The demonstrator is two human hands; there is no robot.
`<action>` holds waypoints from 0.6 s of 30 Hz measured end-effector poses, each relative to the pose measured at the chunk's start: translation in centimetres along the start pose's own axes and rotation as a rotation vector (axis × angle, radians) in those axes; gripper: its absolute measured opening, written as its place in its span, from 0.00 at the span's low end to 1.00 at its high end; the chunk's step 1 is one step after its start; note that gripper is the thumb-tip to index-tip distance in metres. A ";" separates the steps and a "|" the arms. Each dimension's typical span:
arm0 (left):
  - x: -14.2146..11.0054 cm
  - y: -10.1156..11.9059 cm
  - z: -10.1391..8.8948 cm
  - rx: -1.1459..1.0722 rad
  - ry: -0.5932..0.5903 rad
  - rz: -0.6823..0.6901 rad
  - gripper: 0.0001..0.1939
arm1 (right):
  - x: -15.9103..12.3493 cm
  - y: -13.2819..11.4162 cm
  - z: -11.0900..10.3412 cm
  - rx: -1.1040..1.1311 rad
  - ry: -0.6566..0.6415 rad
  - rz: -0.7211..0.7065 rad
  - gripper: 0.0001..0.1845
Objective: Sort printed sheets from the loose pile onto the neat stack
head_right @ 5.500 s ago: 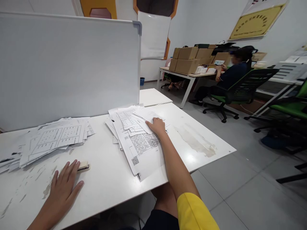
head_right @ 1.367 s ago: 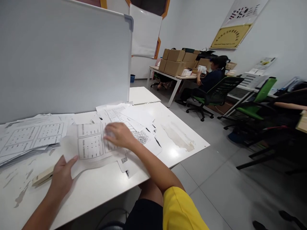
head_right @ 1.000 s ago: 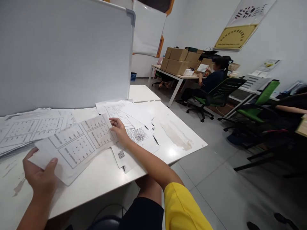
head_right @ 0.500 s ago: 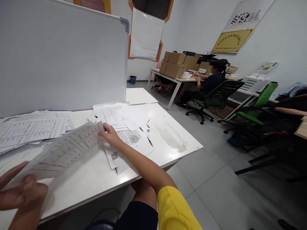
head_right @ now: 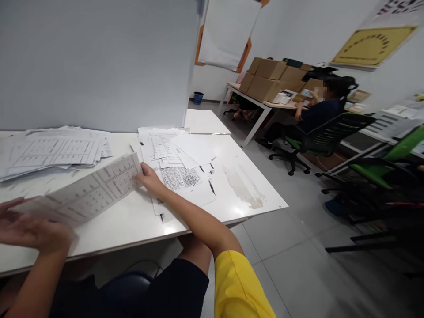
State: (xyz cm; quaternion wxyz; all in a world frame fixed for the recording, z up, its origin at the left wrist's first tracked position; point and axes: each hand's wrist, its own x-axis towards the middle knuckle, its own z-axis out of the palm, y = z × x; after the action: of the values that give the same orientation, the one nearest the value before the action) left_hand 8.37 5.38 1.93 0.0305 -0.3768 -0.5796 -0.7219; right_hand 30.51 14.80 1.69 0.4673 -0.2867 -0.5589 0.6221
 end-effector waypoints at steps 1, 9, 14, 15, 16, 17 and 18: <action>0.0 0.0 -0.2 -0.012 0.061 0.064 0.36 | -0.1 0.1 0.1 0.005 0.012 0.004 0.13; -1.4 0.5 -1.9 -0.076 -0.048 -0.006 0.30 | -1.1 -0.2 0.4 -0.028 0.022 0.036 0.19; -2.2 0.8 -2.0 -0.059 -0.194 -0.075 0.23 | -1.1 -0.9 0.0 -0.028 -0.025 0.014 0.17; -2.3 0.9 -1.9 -0.054 -0.196 -0.083 0.22 | -1.0 -1.2 -0.3 -0.039 -0.042 0.002 0.16; -2.4 1.0 -1.8 -0.046 -0.195 -0.095 0.20 | -0.9 -1.6 -0.6 -0.068 -0.072 0.004 0.14; -2.4 1.1 -1.7 -0.031 -0.194 -0.108 0.19 | -0.9 -2.0 -1.0 -0.116 -0.109 0.021 0.13; -2.3 1.2 -1.6 -0.010 -0.202 -0.123 0.19 | -0.9 -2.4 -1.4 -0.176 -0.141 0.053 0.11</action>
State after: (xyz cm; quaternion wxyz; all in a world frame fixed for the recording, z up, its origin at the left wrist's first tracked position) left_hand 9.84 2.69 1.51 -0.0745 -0.4116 -0.5980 -0.6837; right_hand 32.67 14.45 3.54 0.3832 -0.2968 -0.6351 0.6014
